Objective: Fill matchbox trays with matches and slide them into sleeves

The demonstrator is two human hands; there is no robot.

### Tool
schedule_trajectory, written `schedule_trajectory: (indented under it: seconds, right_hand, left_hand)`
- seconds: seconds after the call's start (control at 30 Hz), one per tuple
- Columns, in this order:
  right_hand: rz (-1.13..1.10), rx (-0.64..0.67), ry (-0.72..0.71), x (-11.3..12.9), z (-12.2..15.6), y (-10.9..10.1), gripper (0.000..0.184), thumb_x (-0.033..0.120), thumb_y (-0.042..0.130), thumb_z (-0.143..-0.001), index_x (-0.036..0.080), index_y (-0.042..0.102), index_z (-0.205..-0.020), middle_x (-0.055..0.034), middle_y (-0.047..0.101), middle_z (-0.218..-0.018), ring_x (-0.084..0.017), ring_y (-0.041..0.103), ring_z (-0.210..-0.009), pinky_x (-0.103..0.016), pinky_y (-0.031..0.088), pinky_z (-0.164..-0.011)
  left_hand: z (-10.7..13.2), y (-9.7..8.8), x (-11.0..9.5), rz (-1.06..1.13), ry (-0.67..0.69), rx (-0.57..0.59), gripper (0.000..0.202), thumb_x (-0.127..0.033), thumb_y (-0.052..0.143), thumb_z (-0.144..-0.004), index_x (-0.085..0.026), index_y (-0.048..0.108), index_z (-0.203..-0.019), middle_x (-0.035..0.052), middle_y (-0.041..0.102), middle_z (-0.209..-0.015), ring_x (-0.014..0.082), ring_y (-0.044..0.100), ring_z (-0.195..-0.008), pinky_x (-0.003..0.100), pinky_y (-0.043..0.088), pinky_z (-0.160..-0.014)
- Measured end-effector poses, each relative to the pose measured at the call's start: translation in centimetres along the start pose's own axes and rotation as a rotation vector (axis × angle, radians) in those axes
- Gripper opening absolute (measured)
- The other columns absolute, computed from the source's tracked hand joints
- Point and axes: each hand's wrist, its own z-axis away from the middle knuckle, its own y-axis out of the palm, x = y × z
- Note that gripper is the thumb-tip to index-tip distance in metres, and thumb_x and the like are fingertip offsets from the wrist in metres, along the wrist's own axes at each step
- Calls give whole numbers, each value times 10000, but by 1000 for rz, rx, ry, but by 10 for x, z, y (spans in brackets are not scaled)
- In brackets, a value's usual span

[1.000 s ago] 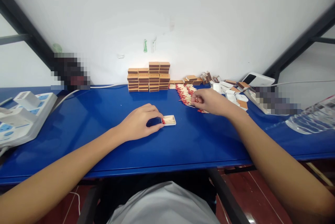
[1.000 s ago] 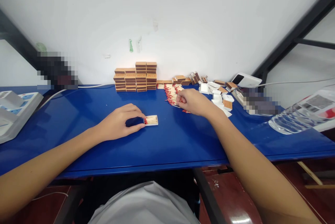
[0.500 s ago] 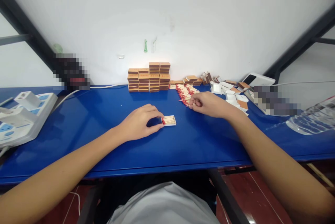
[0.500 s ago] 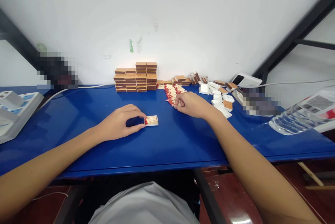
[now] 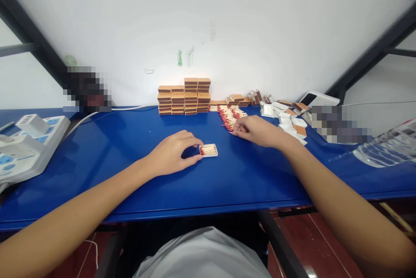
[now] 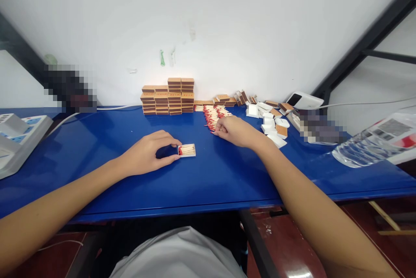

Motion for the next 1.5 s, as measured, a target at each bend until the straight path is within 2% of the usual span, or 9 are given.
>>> schedule_trajectory:
  seconds: [0.13, 0.3, 0.37, 0.47, 0.57, 0.7, 1.03, 1.27, 1.5]
  right_hand:
    - [-53, 5, -21, 5, 1, 0, 270, 431, 574, -985, 211, 634, -840, -23, 654, -724, -169, 527, -650, -301, 369, -636]
    - [-193, -40, -110, 34, 7, -1, 320, 497, 587, -1004, 210, 678, -894, 6, 578, -696, -157, 471, -635, -292, 360, -629]
    - [-233, -38, -172, 49, 8, 2, 306, 484, 595, -1012, 210, 700, -926, 1, 584, -723, -160, 485, -655, -290, 361, -632]
    - [-233, -11, -266, 68, 9, 11, 238, 404, 589, -1029, 212, 700, -944, -15, 611, -781, -169, 526, -716, -291, 372, -663]
    - [-194, -7, -286, 79, 9, 21, 168, 316, 590, -1029, 209, 671, -929, -30, 644, -844, -168, 544, -750, -292, 371, -683]
    - [-194, -16, -290, 81, 8, 27, 134, 263, 607, -1029, 205, 653, -918, -27, 650, -861, -160, 551, -753, -290, 367, -691]
    - [-375, -30, -245, 82, 8, 38, 124, 278, 632, -1038, 210, 656, -937, 7, 606, -840, -137, 522, -703, -286, 383, -688]
    - [-390, -15, -207, 76, 10, 36, 81, 222, 666, -1015, 202, 666, -936, 26, 577, -844, -113, 494, -685, -273, 362, -677]
    - [-430, 24, -200, 78, 12, 36, 108, 227, 685, -1015, 200, 653, -915, 32, 583, -865, -103, 488, -693, -264, 344, -663]
  left_hand:
    - [1, 1, 0, -4, -29, -8, 359, -383, 708, -1011, -205, 708, -1322, 82, 759, -1131, 255, 700, -1076, 419, 588, -953]
    - [0, 3, -1, -37, -52, -19, 445, -493, 727, -996, -196, 708, -1327, 107, 744, -1197, 283, 694, -1118, 454, 586, -987]
    - [-1, 4, 0, -53, -42, -20, 441, -511, 737, -986, -198, 724, -1296, 112, 727, -1225, 288, 686, -1135, 456, 580, -1000]
    - [-3, 6, 0, -48, -21, -18, 332, -470, 744, -984, -211, 757, -1191, 95, 721, -1183, 272, 681, -1096, 435, 579, -977]
    - [-3, 7, 1, -21, -13, -24, 247, -433, 735, -991, -213, 761, -1103, 86, 725, -1140, 261, 677, -1063, 424, 575, -959]
    - [-3, 6, 1, 2, -17, -32, 242, -429, 734, -991, -207, 750, -1087, 84, 730, -1128, 258, 674, -1052, 422, 576, -945]
    - [1, 6, 2, 28, -29, -38, 220, -393, 740, -997, -227, 737, -1140, 86, 742, -1126, 261, 690, -1052, 440, 575, -967]
    - [5, 8, 3, 32, -42, -57, 202, -345, 742, -1005, -217, 719, -1159, 84, 728, -1134, 245, 677, -1041, 422, 570, -938]
    - [9, 11, 4, 15, -19, -68, 223, -301, 757, -997, -221, 701, -1197, 72, 722, -1151, 237, 673, -1044, 410, 557, -936]
